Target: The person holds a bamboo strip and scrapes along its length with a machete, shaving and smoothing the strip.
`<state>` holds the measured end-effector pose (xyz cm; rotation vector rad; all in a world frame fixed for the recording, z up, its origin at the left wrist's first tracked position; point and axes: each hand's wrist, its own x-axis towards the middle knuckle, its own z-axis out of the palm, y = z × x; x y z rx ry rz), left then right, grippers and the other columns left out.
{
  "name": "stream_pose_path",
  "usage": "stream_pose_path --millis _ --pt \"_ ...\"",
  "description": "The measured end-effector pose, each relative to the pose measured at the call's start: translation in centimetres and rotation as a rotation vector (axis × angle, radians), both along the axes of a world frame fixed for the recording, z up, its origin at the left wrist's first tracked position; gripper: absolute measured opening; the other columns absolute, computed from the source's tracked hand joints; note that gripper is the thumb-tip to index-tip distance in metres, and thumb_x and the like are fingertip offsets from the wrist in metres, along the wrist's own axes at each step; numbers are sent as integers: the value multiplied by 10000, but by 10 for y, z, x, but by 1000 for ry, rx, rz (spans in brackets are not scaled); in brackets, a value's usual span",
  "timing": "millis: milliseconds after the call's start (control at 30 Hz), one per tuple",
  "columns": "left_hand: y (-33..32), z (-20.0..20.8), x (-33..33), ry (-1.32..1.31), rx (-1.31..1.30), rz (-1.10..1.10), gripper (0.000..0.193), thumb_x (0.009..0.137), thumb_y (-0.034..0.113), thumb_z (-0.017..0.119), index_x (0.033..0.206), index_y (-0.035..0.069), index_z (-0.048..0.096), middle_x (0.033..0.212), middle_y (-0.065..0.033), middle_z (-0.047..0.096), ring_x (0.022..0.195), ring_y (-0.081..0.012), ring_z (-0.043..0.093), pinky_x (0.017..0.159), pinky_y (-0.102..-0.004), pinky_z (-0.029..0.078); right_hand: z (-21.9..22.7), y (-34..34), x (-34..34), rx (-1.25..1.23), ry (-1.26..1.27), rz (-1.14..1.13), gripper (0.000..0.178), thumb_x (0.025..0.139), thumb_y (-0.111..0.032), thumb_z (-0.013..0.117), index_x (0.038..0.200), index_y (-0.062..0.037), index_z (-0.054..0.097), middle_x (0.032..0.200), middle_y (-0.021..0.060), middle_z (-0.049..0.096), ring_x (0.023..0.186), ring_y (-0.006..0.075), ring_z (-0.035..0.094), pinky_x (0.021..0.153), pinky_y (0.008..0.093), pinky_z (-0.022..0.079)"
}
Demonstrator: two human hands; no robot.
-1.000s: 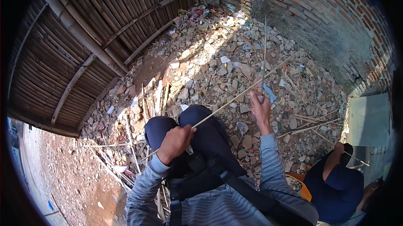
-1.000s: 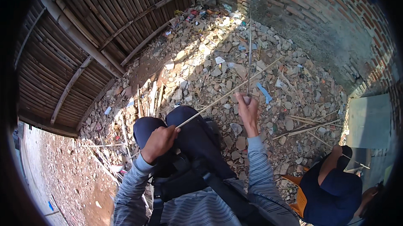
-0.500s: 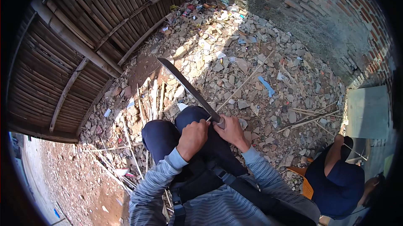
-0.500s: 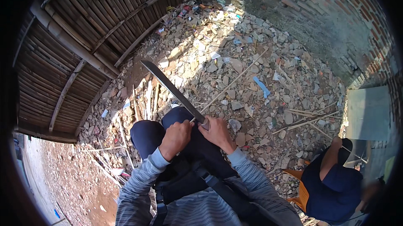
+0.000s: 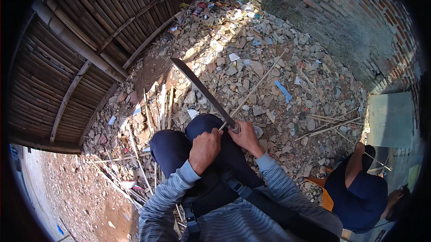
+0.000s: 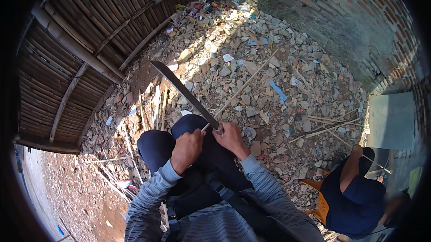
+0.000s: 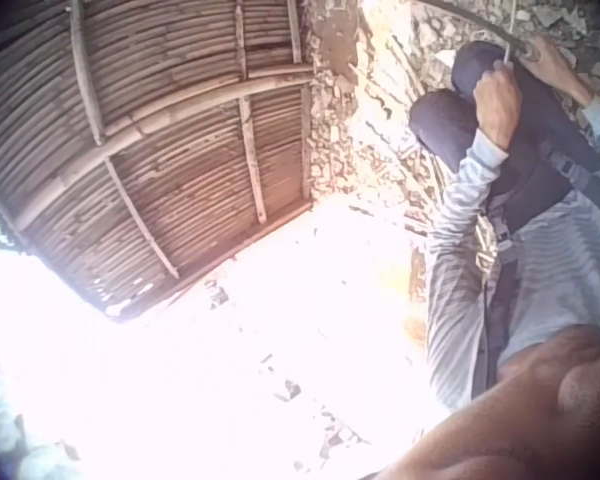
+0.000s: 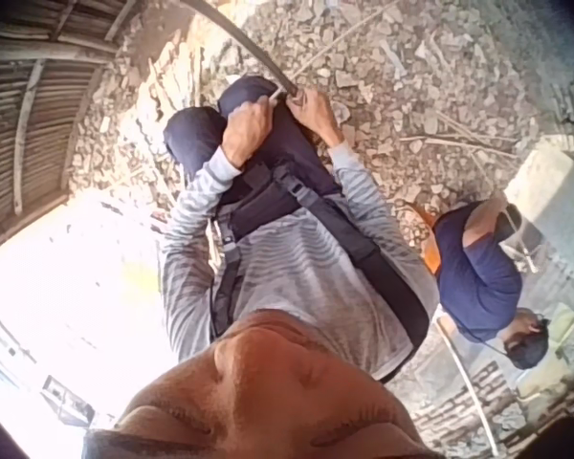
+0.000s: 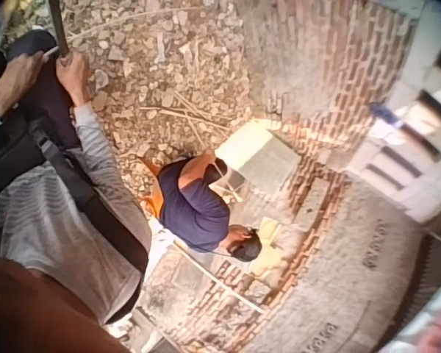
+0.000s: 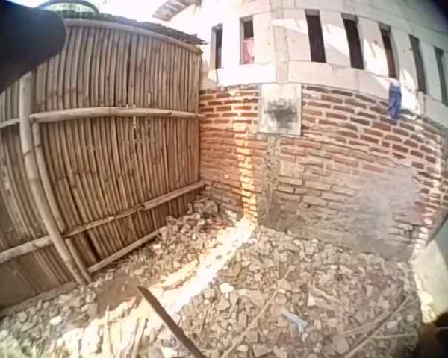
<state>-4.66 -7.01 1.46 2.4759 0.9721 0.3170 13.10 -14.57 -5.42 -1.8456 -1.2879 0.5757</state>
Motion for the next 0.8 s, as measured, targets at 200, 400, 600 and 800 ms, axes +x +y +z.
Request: stream_pose_path --millis 200,400,600,800 --pt "0 -4 -1 8 42 0 299 1052 256 585 851 34 586 630 -241 625 599 -462 653 541 -565 521 -9 3 5 9 -16 -1 257 815 -156 782 963 42 714 652 185 643 650 389 682 600 456 510" --pt "-2 -3 -5 18 60 -14 319 1061 274 568 861 28 599 646 -231 641 595 -446 666 533 -544 536 -4 2 12 -16 -10 -48 302 816 -166 772 1026 46 733 673 195 656 669 393 691 626 464 529" --pt "-3 -1 -5 37 78 -25 323 1060 279 569 862 26 601 647 -229 639 593 -443 666 532 -544 537 -25 -2 41 -25 -83 -119 283 821 -184 747 1026 10 752 685 201 658 674 401 687 654 471 534" --pt "-3 -1 -3 95 113 -39 334 1067 295 556 877 26 620 673 -215 661 597 -420 684 530 -525 552 -49 6 64 50 -68 -179 263 820 -193 731 898 54 689 601 187 570 569 363 613 614 458 474"
